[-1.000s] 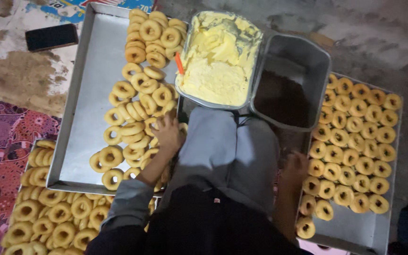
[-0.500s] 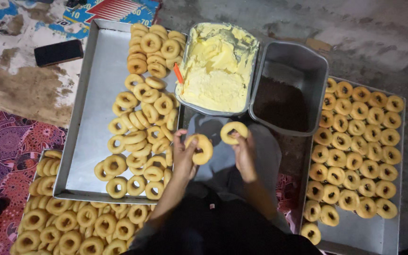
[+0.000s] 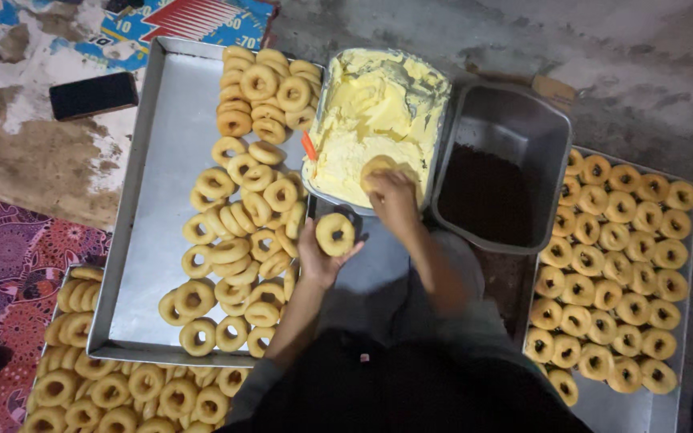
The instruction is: The person fills ring-shaped donuts by hand with a yellow cream and then dips them into a dark powder. They pick each donut from a tray, insert the filling, coat it in powder, and place it on a separate tray.
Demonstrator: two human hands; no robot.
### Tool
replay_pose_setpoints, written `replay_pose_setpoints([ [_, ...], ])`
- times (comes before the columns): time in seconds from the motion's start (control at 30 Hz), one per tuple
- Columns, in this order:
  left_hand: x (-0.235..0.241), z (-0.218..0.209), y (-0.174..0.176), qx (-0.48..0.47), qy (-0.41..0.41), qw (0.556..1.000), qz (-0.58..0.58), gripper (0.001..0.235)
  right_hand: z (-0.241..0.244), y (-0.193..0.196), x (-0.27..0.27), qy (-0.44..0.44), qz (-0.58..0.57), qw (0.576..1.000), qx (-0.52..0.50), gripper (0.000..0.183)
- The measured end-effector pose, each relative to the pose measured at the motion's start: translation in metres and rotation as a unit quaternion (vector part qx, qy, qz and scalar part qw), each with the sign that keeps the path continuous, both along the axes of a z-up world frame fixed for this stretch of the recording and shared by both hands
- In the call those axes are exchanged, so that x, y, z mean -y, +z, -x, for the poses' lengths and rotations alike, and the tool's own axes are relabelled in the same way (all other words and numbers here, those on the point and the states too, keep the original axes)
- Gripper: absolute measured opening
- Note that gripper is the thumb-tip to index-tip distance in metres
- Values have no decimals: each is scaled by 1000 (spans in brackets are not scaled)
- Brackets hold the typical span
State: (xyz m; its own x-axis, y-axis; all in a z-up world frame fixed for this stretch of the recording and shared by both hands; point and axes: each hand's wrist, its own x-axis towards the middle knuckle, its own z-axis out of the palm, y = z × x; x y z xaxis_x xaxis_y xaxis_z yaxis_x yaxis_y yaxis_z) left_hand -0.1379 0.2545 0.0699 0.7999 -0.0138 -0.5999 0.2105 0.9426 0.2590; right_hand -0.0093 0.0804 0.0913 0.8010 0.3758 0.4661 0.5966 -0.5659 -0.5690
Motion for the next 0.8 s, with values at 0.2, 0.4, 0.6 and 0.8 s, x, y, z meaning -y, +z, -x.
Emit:
replay_pose_setpoints([
  [0.2, -9, -14, -28, -7, 13, 1000, -22, 60, 22, 34, -21, 84, -42, 979, -180, 30],
  [0.4, 3, -11, -55, 104, 61, 993, 3, 61, 28, 31, -26, 110, -17, 991, -81, 25],
  [0.6, 17, -14, -44, 50, 95, 994, -11, 63, -1, 33, -15, 38, -26, 988, -150, 25],
  [0.8, 21, -9, -40, 129, 106, 986, -4, 61, 39, 24, -30, 96, -40, 994, -42, 23],
])
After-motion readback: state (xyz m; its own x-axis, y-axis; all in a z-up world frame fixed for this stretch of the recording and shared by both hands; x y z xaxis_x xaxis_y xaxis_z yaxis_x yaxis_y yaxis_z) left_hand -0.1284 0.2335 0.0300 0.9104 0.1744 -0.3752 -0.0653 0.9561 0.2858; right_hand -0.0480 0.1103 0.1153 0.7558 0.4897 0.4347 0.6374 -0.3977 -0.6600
